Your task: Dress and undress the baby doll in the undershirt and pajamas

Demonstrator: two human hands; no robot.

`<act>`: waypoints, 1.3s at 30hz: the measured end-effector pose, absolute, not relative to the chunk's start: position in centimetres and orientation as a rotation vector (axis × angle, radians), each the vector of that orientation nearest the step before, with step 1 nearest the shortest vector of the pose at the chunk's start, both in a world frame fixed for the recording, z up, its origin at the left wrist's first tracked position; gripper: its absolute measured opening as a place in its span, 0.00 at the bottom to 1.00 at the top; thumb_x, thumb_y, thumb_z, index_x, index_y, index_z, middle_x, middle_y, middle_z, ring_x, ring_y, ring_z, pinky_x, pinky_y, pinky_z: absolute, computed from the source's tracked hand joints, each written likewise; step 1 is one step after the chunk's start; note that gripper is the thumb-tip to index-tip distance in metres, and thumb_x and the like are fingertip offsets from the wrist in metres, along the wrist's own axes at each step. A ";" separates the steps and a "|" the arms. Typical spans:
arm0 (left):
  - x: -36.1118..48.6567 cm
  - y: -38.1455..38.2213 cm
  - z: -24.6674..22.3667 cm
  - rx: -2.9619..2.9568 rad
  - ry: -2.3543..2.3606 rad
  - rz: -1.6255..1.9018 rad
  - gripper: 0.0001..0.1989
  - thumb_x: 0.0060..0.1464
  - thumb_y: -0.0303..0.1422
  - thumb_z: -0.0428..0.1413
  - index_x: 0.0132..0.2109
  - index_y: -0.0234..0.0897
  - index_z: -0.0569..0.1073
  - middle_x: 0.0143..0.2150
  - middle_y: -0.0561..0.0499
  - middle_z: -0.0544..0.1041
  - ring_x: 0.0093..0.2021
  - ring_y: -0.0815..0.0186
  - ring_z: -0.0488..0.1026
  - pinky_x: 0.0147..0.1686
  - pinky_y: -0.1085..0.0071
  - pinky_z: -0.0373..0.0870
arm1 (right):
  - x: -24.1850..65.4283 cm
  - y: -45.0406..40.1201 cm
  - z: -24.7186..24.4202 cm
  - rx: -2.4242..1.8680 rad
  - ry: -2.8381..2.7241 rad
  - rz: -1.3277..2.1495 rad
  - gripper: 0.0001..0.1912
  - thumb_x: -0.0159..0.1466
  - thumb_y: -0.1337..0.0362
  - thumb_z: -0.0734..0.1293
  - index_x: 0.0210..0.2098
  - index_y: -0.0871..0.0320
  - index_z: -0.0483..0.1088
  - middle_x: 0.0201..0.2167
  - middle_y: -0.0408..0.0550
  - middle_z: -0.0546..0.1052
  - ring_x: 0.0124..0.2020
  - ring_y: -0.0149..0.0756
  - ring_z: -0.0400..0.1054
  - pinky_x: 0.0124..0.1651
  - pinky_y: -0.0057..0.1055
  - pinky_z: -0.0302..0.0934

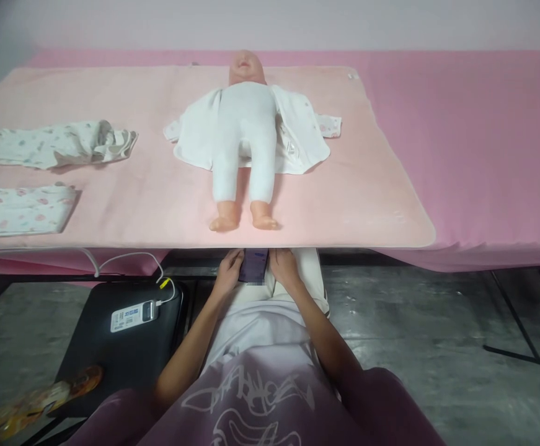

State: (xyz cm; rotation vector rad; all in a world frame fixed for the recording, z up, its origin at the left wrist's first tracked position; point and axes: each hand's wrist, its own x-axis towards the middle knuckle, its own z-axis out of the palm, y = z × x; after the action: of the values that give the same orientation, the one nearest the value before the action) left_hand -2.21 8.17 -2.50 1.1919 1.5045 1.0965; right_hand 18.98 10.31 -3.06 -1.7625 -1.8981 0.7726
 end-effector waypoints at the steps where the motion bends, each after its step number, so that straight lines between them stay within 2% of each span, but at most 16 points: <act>1: -2.2 8.2 -2.6 1.175 1.496 1.095 0.20 0.68 0.46 0.63 0.54 0.37 0.88 0.58 0.38 0.86 0.59 0.51 0.82 0.66 0.55 0.73 | 19.0 10.4 -3.1 -1.767 -1.885 0.779 0.21 0.82 0.66 0.55 0.48 0.60 0.80 0.51 0.64 0.85 0.52 0.53 0.79 0.58 0.41 0.67; 4: -2.2 8.1 -2.6 1.108 1.478 1.091 0.20 0.66 0.46 0.63 0.54 0.36 0.87 0.57 0.38 0.86 0.58 0.52 0.82 0.64 0.57 0.74 | 18.8 10.5 -3.1 -1.773 -1.852 0.795 0.22 0.81 0.65 0.55 0.51 0.61 0.81 0.54 0.65 0.85 0.56 0.54 0.79 0.59 0.41 0.68; 13: -1.7 8.0 -2.1 1.003 1.457 1.110 0.20 0.62 0.48 0.66 0.50 0.36 0.87 0.51 0.40 0.88 0.53 0.54 0.83 0.58 0.61 0.77 | 18.5 10.6 -3.3 -1.772 -1.780 0.811 0.24 0.81 0.63 0.54 0.50 0.62 0.82 0.53 0.66 0.86 0.54 0.55 0.80 0.58 0.41 0.68; 20: -1.6 7.9 -1.8 1.043 1.476 1.096 0.19 0.63 0.47 0.65 0.48 0.36 0.86 0.47 0.43 0.87 0.48 0.57 0.82 0.52 0.65 0.78 | 18.5 9.9 -3.8 -1.770 -1.699 0.808 0.23 0.81 0.57 0.55 0.50 0.60 0.79 0.54 0.67 0.85 0.57 0.56 0.79 0.62 0.44 0.68; 25: -1.4 7.8 -2.2 1.079 1.497 1.118 0.19 0.66 0.49 0.64 0.49 0.36 0.86 0.45 0.43 0.87 0.46 0.58 0.82 0.50 0.65 0.79 | 18.3 9.2 -3.8 -1.735 -1.543 0.917 0.23 0.80 0.49 0.57 0.46 0.58 0.76 0.46 0.64 0.85 0.49 0.57 0.80 0.56 0.47 0.71; 31: -1.3 7.7 -2.4 1.084 1.507 1.117 0.22 0.66 0.51 0.63 0.50 0.36 0.85 0.46 0.43 0.86 0.46 0.58 0.82 0.50 0.65 0.79 | 17.9 8.7 -3.2 -1.623 -1.345 1.048 0.24 0.74 0.39 0.65 0.41 0.53 0.71 0.37 0.55 0.82 0.42 0.51 0.77 0.47 0.43 0.72; 39: -1.3 7.5 -2.2 1.091 1.508 1.109 0.25 0.66 0.54 0.63 0.51 0.35 0.85 0.47 0.42 0.86 0.46 0.58 0.81 0.49 0.65 0.78 | 17.4 8.5 -2.8 -1.555 -1.239 1.106 0.23 0.70 0.39 0.67 0.37 0.51 0.64 0.33 0.47 0.75 0.34 0.43 0.72 0.42 0.40 0.68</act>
State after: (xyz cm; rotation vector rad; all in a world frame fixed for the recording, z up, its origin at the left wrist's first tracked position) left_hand -1.26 7.55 -2.17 1.0912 1.5082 1.1091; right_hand 17.36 8.48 -2.78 -1.5547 -1.2394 1.1058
